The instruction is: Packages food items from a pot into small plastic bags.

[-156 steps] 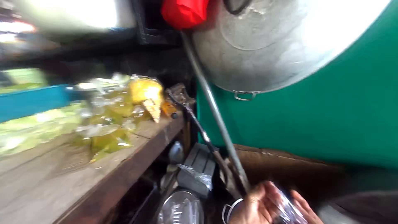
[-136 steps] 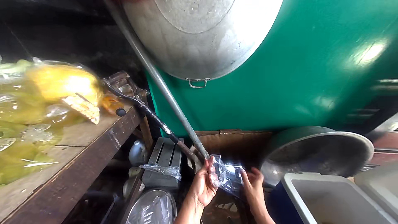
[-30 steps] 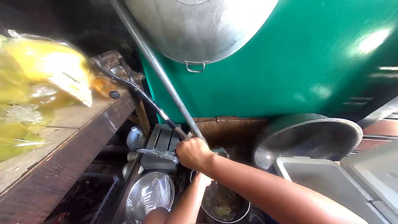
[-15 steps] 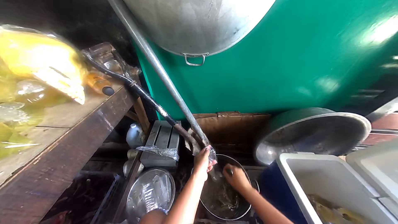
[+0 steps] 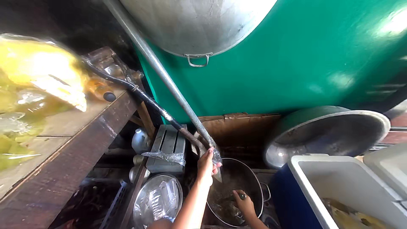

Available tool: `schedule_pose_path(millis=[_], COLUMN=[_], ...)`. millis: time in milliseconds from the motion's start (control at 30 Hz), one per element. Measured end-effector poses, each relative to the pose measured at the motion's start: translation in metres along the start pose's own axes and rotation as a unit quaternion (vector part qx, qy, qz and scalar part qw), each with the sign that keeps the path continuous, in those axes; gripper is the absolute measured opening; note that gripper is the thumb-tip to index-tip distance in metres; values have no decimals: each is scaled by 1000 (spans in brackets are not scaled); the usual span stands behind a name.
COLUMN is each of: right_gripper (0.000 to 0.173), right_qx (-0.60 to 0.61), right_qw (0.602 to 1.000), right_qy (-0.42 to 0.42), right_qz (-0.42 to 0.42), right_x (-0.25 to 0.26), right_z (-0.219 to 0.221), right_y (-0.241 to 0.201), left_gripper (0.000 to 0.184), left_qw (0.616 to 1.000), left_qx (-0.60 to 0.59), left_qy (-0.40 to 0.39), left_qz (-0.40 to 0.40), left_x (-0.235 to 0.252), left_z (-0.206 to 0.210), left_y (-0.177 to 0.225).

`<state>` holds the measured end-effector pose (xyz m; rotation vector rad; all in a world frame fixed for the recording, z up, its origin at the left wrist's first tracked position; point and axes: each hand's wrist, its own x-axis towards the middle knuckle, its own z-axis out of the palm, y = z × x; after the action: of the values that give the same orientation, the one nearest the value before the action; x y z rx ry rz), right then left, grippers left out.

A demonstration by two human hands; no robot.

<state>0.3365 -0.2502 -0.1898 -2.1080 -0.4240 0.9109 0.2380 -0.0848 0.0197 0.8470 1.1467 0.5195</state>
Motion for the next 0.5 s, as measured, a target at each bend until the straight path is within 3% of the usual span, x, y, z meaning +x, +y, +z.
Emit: schedule_pose_path(millis=[233, 500], right_gripper=[30, 31], right_qx=[115, 2], right_qw=[992, 996], right_qy=[-36, -34], right_qz=[41, -87], right_x=[25, 7], right_z=[-67, -160], right_y=[-40, -156], left_gripper=[38, 36], left_qw=[999, 998], left_qx=[28, 65], left_qy=[-15, -12], left_qz=[-9, 7], left_x=[-5, -2], left_z=[-6, -8], left_y=[5, -6])
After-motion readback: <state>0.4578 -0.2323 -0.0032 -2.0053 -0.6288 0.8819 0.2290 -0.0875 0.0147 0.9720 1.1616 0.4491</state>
